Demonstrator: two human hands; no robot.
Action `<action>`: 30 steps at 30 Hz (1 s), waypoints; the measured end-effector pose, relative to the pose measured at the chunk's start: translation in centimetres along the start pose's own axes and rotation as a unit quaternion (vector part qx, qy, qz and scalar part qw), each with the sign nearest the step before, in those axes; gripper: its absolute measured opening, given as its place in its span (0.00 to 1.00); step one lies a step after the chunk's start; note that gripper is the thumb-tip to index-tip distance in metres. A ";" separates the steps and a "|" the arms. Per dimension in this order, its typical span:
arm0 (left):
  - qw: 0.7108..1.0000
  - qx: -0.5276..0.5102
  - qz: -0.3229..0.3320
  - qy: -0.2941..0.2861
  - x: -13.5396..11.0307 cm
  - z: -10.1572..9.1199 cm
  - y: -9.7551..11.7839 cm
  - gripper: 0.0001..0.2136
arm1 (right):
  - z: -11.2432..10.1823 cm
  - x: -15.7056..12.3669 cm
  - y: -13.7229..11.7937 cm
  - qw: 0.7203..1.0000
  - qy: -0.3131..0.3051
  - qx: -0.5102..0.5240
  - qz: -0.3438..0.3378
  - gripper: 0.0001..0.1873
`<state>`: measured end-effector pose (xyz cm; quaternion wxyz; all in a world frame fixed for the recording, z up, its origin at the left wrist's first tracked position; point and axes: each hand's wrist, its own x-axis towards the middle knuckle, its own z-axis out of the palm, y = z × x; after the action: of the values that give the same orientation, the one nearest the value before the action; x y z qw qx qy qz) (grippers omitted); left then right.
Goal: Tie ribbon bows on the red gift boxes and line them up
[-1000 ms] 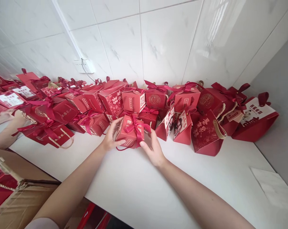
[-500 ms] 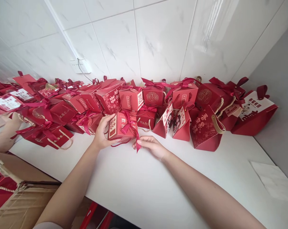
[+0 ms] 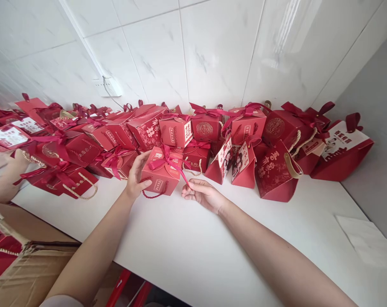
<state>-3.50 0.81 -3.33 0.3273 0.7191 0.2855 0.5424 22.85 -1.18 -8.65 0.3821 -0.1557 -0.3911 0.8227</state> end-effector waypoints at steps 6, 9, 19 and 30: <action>0.991 -0.101 -0.060 0.063 -0.6 0.7 -0.8 0.36 | 0.0 0.1 0.2 1.000 0.001 -0.013 0.009 0.11; 0.973 -0.170 -0.141 0.068 -1.2 0.1 -0.9 0.31 | 0.1 0.3 0.2 1.000 0.021 -0.005 0.003 0.12; 0.946 -0.186 -0.221 -0.151 -0.5 -1.3 0.4 0.43 | 0.5 -0.5 -0.5 0.995 -0.075 -0.069 0.024 0.34; 0.934 -0.233 -0.251 -0.097 -1.2 -0.4 0.5 0.41 | 0.2 -0.7 -0.3 0.991 -0.089 -0.072 0.063 0.13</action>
<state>-4.16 -0.31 -3.56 0.6374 0.5763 0.2890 0.4220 23.29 -1.68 -8.33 0.2812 -0.1335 -0.4714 0.8252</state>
